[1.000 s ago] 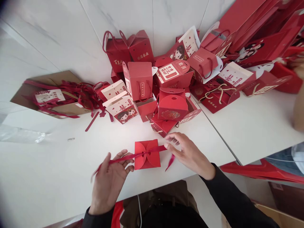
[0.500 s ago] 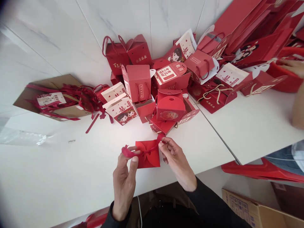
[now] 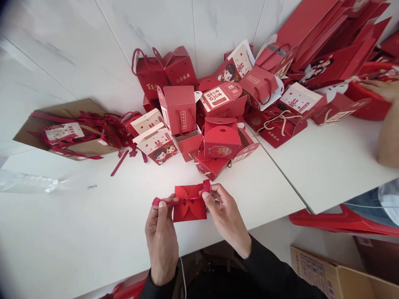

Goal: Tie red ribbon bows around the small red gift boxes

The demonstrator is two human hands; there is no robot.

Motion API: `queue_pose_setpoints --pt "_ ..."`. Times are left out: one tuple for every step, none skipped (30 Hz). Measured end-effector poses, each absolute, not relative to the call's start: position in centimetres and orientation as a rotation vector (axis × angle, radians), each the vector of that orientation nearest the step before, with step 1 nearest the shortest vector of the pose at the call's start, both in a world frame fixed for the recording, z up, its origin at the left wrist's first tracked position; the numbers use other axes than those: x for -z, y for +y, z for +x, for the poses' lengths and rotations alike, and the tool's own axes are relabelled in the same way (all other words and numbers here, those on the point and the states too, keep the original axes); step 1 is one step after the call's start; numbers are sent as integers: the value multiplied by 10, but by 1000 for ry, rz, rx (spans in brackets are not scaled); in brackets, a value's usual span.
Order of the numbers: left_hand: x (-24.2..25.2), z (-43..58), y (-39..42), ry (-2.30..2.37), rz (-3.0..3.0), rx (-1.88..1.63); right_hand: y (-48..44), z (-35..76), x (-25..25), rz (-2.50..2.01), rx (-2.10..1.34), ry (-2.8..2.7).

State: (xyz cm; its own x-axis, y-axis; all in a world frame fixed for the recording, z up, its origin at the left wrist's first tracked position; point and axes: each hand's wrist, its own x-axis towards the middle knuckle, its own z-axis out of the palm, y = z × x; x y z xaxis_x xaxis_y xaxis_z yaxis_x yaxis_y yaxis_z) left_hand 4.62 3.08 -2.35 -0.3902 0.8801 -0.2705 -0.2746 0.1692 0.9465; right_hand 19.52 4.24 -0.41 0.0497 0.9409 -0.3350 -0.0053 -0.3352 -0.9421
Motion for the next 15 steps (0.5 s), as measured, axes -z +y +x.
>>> queue_pose_setpoints --pt "22 45 31 1413 638 -1423 43 195 5 -1469 -1410 -962" --pt "22 44 32 1397 645 -1409 43 195 7 -1455 -1405 -930" --pt "21 43 32 1385 645 -1395 43 195 9 -1441 -1401 -898" --pt "21 42 33 1375 637 -1381 43 194 11 -1430 -1396 -869" --pt "20 41 33 1371 630 -1368 42 193 12 -1422 -1390 -846" --pt "20 39 34 1371 630 -1357 42 193 13 -1416 -1384 -832" --pt "19 37 34 1380 642 -1351 42 193 12 -1413 -1380 -828" --pt "17 35 35 1399 667 -1352 42 193 11 -1410 -1376 -832" --pt "15 33 36 1422 708 -1357 43 194 8 -1405 -1375 -836" --pt "12 31 38 1443 769 -1353 45 195 4 -1403 -1373 -851" --pt "9 29 41 1460 851 -1332 46 196 -1 -1405 -1368 -887" --pt "5 28 43 1474 948 -1289 49 197 -6 -1417 -1358 -952" --pt "1 27 47 1485 1052 -1228 51 198 -10 -1441 -1339 -1050" --pt "-3 27 50 1489 1149 -1159 54 198 -14 -1476 -1303 -1174" --pt "-6 28 53 1493 1227 -1094 56 198 -17 -1516 -1250 -1314"
